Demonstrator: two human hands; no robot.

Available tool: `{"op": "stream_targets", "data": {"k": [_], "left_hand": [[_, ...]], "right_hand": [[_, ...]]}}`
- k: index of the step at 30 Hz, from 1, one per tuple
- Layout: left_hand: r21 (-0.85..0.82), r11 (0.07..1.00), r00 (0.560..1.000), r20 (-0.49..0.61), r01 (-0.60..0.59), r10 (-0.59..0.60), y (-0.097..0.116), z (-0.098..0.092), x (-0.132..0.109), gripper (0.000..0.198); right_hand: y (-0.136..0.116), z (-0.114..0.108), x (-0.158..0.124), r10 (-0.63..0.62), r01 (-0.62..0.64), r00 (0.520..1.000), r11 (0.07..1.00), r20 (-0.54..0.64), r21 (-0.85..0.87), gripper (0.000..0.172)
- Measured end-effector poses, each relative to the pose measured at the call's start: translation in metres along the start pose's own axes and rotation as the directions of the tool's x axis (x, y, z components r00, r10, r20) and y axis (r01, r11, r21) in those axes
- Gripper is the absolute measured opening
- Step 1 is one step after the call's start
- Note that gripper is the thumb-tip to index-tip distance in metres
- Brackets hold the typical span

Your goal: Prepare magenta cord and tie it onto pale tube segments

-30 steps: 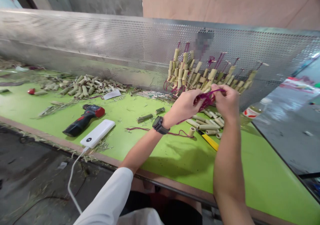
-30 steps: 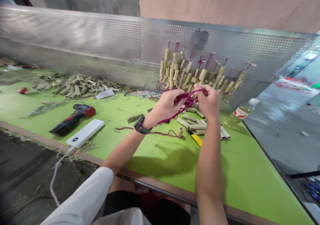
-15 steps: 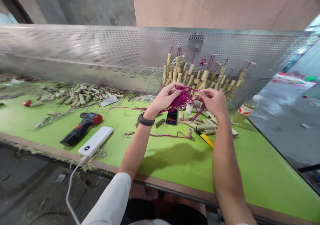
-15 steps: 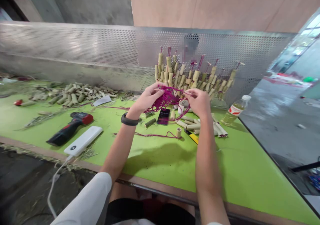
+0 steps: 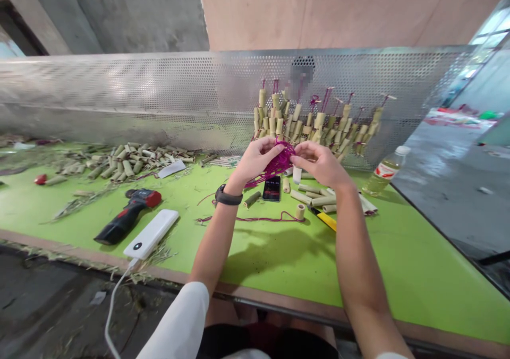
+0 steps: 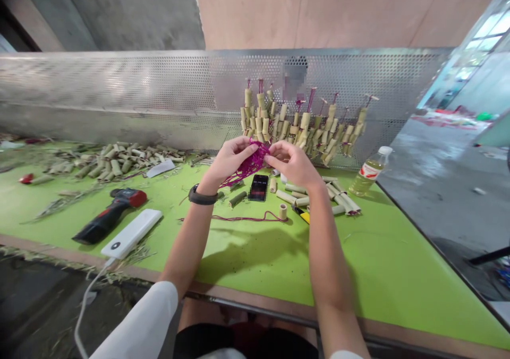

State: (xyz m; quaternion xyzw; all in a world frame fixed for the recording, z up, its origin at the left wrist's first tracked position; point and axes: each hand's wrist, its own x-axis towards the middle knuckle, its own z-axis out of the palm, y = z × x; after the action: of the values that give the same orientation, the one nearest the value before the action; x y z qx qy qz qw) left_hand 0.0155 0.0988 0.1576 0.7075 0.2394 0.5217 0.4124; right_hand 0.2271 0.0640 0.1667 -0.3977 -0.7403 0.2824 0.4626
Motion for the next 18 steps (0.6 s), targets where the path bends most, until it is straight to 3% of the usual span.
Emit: {"op": "stream_targets", "data": {"k": [8,18], "left_hand": [[-0.012,1.000,0.998,-0.066,-0.002,0.001,0.007,0.001,-0.001,0.019],[0.054,0.998,0.994,-0.099,-0.037,0.042,0.006,-0.011,-0.001,0.022]], "right_hand": [[0.012,0.012,0.005,0.016,-0.049,0.972,0.989,0.233,0.136,0.039],[0.007,0.017,0.006,-0.011,-0.014,0.974,0.994,0.226,0.110,0.032]]}}
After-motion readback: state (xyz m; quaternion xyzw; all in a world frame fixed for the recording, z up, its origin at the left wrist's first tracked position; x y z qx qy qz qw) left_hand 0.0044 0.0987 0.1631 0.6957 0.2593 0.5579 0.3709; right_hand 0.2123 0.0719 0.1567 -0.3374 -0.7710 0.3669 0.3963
